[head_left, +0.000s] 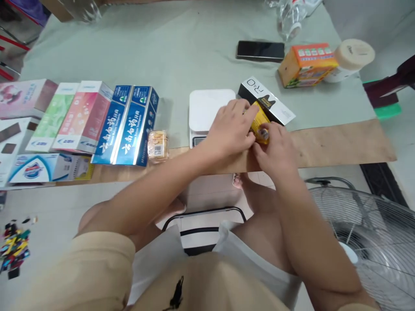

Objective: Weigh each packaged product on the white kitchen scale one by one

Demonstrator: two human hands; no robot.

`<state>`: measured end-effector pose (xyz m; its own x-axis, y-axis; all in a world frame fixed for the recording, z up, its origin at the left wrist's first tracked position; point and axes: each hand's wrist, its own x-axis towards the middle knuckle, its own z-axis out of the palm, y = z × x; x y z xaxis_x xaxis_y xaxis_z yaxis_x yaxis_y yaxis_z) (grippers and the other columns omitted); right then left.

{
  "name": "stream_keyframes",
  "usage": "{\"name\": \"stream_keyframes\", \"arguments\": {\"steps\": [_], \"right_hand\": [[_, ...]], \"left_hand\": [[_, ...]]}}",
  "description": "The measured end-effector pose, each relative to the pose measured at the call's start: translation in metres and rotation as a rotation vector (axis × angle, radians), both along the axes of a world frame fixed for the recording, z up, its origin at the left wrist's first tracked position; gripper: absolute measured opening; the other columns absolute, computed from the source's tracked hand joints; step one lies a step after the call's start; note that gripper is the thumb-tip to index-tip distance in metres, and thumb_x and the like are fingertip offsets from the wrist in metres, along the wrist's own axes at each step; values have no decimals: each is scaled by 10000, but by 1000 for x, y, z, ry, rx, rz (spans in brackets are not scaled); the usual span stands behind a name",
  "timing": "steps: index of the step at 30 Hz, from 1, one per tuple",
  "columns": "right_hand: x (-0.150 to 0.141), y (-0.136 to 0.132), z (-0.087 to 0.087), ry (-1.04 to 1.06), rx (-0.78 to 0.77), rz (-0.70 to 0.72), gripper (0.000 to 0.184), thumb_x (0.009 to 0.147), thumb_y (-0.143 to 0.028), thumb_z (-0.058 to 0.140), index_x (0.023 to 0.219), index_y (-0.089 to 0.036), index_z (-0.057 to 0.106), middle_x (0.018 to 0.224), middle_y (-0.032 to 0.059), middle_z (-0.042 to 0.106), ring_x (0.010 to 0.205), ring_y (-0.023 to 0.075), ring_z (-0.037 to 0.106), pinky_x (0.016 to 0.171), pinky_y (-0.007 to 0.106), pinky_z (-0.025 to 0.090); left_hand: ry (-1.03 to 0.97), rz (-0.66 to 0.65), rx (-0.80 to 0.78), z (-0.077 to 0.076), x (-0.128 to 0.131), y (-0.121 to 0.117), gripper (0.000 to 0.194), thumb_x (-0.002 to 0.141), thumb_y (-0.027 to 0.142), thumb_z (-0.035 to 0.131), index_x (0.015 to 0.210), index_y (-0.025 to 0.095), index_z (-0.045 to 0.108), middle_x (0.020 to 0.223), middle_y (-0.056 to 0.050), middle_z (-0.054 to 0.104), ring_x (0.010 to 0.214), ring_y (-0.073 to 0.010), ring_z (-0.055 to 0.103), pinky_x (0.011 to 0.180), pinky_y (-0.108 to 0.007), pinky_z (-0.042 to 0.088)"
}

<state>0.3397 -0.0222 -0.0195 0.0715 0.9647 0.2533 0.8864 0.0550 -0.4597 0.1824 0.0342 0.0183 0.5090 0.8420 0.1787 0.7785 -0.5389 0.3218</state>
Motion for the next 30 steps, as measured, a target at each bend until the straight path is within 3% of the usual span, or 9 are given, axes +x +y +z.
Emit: {"name": "stream_keyframes", "arguments": {"steps": [3,6,9,13,17,19,25,28,30], "right_hand": [[-1,1,-1,8,-13,-18,437,821,-198,608,1258,-212,607,1304,152,666,1187,345,638,1030,558,527],[-1,6,-3,42,6,-43,416,791,-188,632,1206,-215,619,1226,135,658,1103,322,655,980,528,549],[1,8,-5,67,72,-49,387,781,-197,635,1167,-222,629,1152,118,650,1036,307,662,928,512,562],[3,9,-6,94,284,-12,327,832,-211,600,1158,-230,619,1095,105,652,1060,302,645,972,518,545],[-10,13,-3,152,503,67,373,872,-253,624,1242,-232,580,1212,134,652,1205,320,615,1046,544,512],[-22,18,-4,157,516,106,451,866,-312,653,1299,-236,551,1326,155,625,1309,347,581,1078,570,484],[-58,30,-9,97,371,167,389,898,-298,593,1283,-247,572,1355,144,671,1321,323,617,1029,511,477],[-67,29,-5,83,341,159,352,891,-248,552,1238,-256,604,1301,121,702,1259,298,650,998,479,472],[-70,26,0,106,358,143,381,859,-244,548,1235,-245,607,1293,129,696,1257,308,643,1004,490,469]], "left_hand": [[182,-71,-163,6,10,34,678,771,213,743,1420,149,559,1350,-190,651,1407,-415,485,1167,-537,385],[155,-141,-154,7,10,51,552,777,206,723,1318,169,622,1164,-129,724,1242,-363,621,1141,-511,419],[23,-220,-120,4,5,56,411,804,182,672,1214,209,658,1123,-80,744,1089,-299,691,999,-441,513],[-255,-270,-111,2,-5,59,466,763,104,724,1206,244,678,1244,-66,736,1157,-287,702,959,-418,570],[-539,-209,-177,14,-30,63,482,713,90,835,1152,256,724,1212,-49,751,1124,-278,731,955,-435,621],[-586,-143,-223,21,-50,65,459,744,104,833,1172,234,728,1201,-56,757,1066,-251,748,941,-418,634],[-426,-17,-277,16,-107,74,460,811,102,740,1262,186,706,1280,-95,741,1063,-236,751,965,-402,622],[-238,6,-184,13,-119,72,439,816,140,718,1248,213,712,1294,-78,735,1204,-282,703,1109,-481,546],[-215,38,-73,17,-124,59,441,829,164,702,1263,237,696,1378,-79,691,1327,-300,632,1187,-495,481]]}}
